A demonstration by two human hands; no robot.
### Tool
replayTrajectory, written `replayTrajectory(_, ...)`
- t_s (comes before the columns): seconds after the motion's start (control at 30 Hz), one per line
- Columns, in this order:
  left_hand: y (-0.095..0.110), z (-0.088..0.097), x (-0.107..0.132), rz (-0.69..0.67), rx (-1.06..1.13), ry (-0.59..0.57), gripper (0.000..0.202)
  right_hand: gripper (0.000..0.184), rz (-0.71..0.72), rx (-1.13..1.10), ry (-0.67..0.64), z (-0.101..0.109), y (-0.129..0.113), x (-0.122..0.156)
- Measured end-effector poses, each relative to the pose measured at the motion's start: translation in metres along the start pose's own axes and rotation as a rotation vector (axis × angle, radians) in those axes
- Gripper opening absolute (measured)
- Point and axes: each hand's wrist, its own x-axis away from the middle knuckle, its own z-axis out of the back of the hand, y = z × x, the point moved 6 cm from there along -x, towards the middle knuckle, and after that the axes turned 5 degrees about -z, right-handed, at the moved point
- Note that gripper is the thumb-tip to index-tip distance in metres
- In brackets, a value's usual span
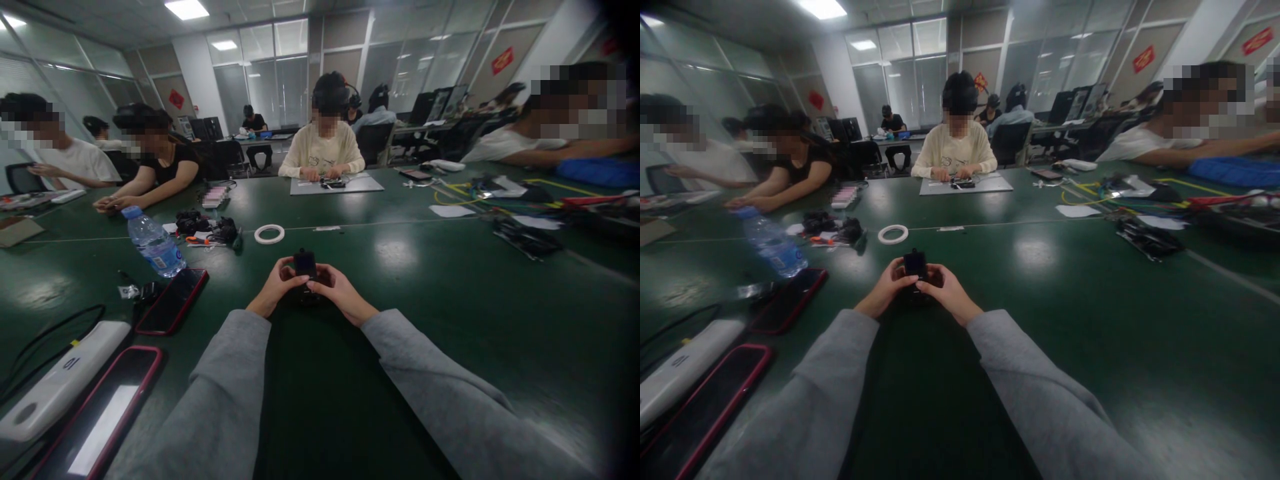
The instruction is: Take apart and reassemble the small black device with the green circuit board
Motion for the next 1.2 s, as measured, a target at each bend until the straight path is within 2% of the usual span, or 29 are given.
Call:
replayTrajectory(0.2,0.000,0.001,0.001,0.004,-0.015,0.016,0.069,0.055,-0.003,-0.018,0.003,0.000,0.001,0.000)
replayTrajectory(0.33,0.001,-0.001,0.000,0.009,0.022,-0.032,0.071,0.055,-0.012,-0.052,0.013,0.003,0.001,-0.001)
replayTrajectory(0.47,0.001,-0.005,0.000,0.023,0.087,-0.065,0.061,0.057,-0.019,-0.092,0.053,0.005,0.003,-0.002)
replayTrajectory(0.63,-0.002,-0.006,0.000,0.026,0.104,-0.034,0.056,0.058,0.015,-0.076,0.162,0.008,0.007,-0.005)
replayTrajectory(0.93,0.002,-0.002,0.003,0.030,0.058,0.053,0.058,0.054,0.014,-0.119,0.146,0.011,0.015,-0.010)
replayTrajectory(1.07,0.003,0.001,0.005,0.050,0.131,0.119,0.058,0.050,0.032,-0.178,0.244,0.023,0.025,-0.013)
replayTrajectory(1.13,0.003,0.003,0.005,0.063,0.172,0.148,0.058,0.044,0.021,-0.177,0.338,0.032,0.026,-0.014)
replayTrajectory(1.2,0.003,0.005,0.004,0.070,0.207,0.181,0.058,0.035,0.021,-0.126,0.463,0.038,0.016,-0.010)
